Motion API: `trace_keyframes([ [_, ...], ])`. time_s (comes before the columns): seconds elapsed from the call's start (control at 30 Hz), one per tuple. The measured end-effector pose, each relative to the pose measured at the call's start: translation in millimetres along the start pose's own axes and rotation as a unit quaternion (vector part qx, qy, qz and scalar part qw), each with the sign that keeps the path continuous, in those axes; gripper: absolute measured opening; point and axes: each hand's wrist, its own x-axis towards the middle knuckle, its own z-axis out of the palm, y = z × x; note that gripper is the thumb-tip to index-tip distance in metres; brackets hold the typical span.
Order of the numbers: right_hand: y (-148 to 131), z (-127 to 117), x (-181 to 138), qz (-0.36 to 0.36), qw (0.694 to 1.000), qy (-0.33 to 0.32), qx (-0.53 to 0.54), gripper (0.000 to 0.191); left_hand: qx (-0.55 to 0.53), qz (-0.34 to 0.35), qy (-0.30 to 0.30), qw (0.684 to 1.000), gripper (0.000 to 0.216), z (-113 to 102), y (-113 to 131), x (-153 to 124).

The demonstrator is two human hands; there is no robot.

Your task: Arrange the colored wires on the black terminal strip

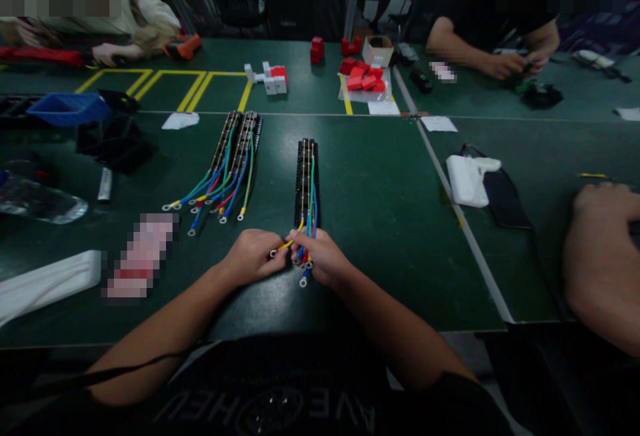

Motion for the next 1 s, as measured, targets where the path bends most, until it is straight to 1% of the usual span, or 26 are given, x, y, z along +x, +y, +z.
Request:
trace_keyframes([
  [0.2,1.0,-1.1,1.3,-0.002,1.000,-0.001,0.005,0.018,-0.009,-0.002,0.000,1.000,0.024,0.2,-0.1,-0.4],
  [0.4,1.9,-1.7,1.8,-0.003,1.000,-0.001,-0.001,0.021,0.002,0.002,-0.010,1.000,0.025,-0.9,-0.6,0.0],
  [0.57,0.4,-1.5,1.2,-0.002,1.000,-0.003,-0.004,0.021,0.009,0.003,-0.007,1.000,0.027,-2.1,0.3,0.2],
  [0.8,1.3,-2.2,1.3,-0.002,1.000,-0.006,0.003,0.021,0.001,0.005,0.003,1.000,0.025,-0.8,0.0,-0.5],
  [1.0,1.3,-2.0,1.6,0.000,1.000,-0.004,0.004,0.021,-0.010,0.005,0.000,1.000,0.024,0.4,-1.0,-0.3],
])
